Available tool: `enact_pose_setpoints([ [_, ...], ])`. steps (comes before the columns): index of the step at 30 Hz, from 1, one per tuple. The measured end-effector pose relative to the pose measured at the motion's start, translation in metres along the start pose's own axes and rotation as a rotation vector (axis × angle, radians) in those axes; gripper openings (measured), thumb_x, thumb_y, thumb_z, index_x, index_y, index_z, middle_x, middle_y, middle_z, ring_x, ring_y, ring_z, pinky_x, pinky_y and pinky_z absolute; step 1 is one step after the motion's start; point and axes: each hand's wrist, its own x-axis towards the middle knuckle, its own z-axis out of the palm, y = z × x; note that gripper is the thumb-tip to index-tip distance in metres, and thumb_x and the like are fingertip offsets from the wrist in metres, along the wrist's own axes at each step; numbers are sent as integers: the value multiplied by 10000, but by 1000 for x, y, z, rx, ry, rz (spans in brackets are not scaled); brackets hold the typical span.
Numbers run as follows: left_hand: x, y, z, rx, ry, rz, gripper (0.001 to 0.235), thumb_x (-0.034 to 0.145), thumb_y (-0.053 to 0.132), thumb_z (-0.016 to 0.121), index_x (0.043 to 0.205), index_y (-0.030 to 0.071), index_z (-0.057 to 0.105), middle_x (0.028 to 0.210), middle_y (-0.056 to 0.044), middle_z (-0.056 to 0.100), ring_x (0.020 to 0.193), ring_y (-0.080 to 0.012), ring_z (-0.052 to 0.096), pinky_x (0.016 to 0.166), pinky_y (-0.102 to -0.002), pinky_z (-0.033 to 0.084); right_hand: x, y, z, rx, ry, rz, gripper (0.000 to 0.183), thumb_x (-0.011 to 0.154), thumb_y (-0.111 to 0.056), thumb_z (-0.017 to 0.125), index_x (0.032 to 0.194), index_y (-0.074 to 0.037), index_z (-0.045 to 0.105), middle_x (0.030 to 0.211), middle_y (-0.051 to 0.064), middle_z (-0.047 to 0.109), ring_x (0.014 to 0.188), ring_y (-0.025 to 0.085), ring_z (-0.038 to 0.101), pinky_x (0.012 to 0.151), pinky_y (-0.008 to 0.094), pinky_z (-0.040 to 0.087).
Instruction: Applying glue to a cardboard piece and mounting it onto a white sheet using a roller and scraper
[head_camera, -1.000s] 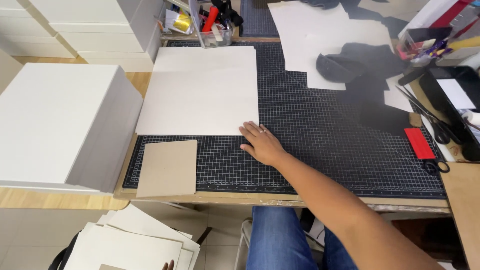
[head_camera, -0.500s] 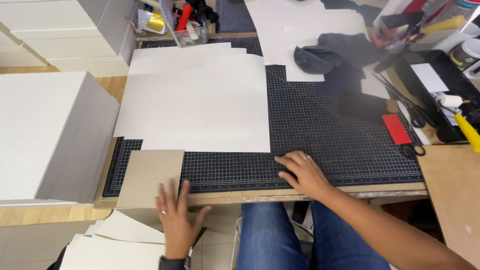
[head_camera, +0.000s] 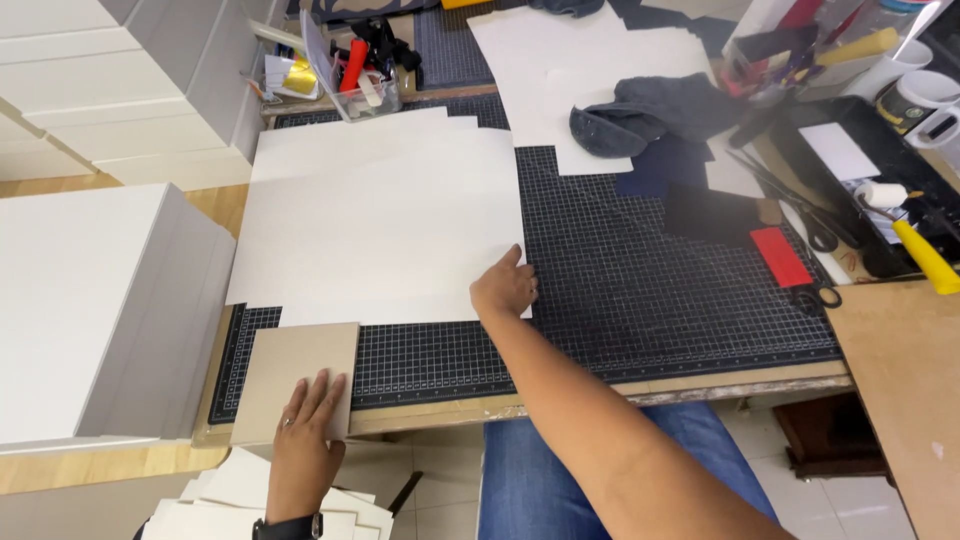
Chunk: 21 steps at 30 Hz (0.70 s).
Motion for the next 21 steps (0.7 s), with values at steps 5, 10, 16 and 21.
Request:
enact_pose_setpoints([
  [5, -3, -21, 1, -61, 49, 15, 1063, 628, -41, 672, 1590, 300, 376, 1669, -6, 365, 1560, -357, 277, 1171, -525, 362, 18, -6, -20, -146, 59, 11, 1165, 639, -525, 955, 1566, -221, 320, 1488, 210, 384, 1348, 380, 387, 1075, 474, 392],
  [10, -3, -23, 10, -61, 121, 15, 1064, 597, -32, 666, 1579, 289, 413, 1648, -11, 414, 1542, -373, 326, 1164, -544, 380, 28, -20, -19, -183, 32, 32, 1263, 618, -477, 1005, 1588, -200, 245, 1513, 285, 331, 1382, 421, 356, 1101, 461, 416],
  [16, -8, -23, 19, -74, 142, -29, 1046, 612, -39, 613, 1572, 327, 417, 1662, 38, 399, 1569, -341, 299, 1164, -611, 338, 24, -35, -34, -27, -87, 166, 1125, 706, -244, 989, 1548, -163, 247, 1490, 248, 345, 1237, 369, 570, 1037, 429, 530],
  [21, -8, -24, 23, -61, 168, -30, 1053, 605, -24, 581, 1580, 330, 402, 1674, 46, 382, 1578, -330, 287, 1184, -585, 307, 40, -39, -32, -9, -150, 208, 1111, 704, -474, 970, 1542, -103, 343, 1629, 151, 322, 1497, 363, 311, 1171, 520, 351],
])
